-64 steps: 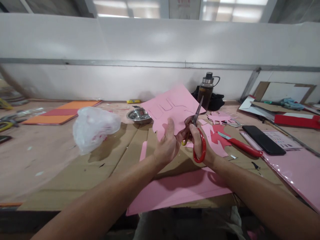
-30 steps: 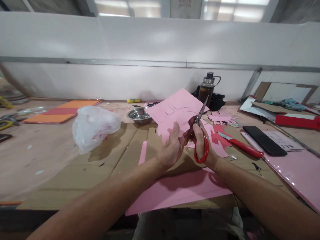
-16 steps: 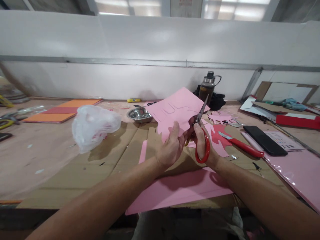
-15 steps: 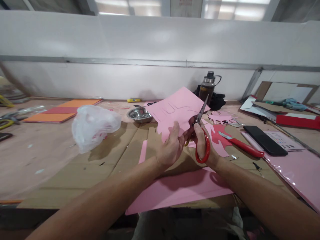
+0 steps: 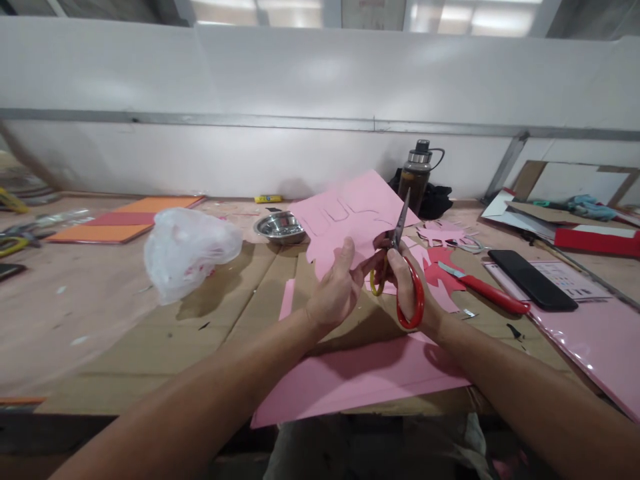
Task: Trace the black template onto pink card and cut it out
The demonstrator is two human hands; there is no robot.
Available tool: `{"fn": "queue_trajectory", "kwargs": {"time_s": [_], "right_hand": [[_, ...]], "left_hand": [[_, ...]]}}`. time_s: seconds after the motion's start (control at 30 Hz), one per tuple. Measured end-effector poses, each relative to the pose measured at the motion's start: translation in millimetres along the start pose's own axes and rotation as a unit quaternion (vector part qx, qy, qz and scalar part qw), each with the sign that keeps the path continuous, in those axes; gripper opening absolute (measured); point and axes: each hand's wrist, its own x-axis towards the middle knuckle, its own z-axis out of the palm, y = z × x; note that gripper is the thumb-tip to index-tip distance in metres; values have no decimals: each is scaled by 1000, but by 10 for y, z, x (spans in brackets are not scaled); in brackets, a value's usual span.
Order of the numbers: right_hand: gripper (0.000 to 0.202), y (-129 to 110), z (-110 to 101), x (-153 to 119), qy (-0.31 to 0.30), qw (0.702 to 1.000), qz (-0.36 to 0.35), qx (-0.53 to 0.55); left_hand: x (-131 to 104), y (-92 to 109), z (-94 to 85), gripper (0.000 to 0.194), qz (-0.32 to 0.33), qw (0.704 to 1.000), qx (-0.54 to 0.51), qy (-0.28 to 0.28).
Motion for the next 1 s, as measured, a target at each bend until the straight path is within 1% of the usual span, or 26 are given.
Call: {"fn": "queue_trajectory", "kwargs": {"time_s": [0.1, 0.17, 0.23, 0.37, 0.43, 0.53, 0.63, 0.73, 0.9, 1.0], "right_hand": [[22, -51, -22, -22, -4, 999, 34, -13], [22, -74, -36, -38, -12, 999, 45, -27], [23, -89, -47, -54, -28, 998, 47, -37], [23, -96, -70, -74, -41, 998, 28, -48], [22, -91, -91, -76, -48, 997, 17, -64], [22, -83, -129, -75, -62, 993, 19, -100], [24, -79, -157, -71, -79, 989, 26, -124], [25, -90, -170, -66, -96, 986, 30, -130], [23, -145, -164, -63, -100, 983, 49, -148], [22, -176, -156, -65, -97, 984, 53, -138]], "left_hand": [[14, 63, -10, 31, 38, 999, 5, -9], [21, 92, -25, 31, 58, 998, 6, 0], [33, 104, -57, 29, 68, 998, 6, 2], [82, 92, -154, 24, 85, 996, 10, -21], [104, 91, -185, 24, 87, 996, 5, -19], [119, 112, -195, 23, 80, 997, -6, -10], [122, 145, -185, 19, 67, 998, -8, -19], [131, 169, -182, 19, 59, 998, -11, -25], [144, 183, -192, 21, 52, 999, -15, 1], [148, 184, -205, 23, 56, 998, -13, 13]]}}
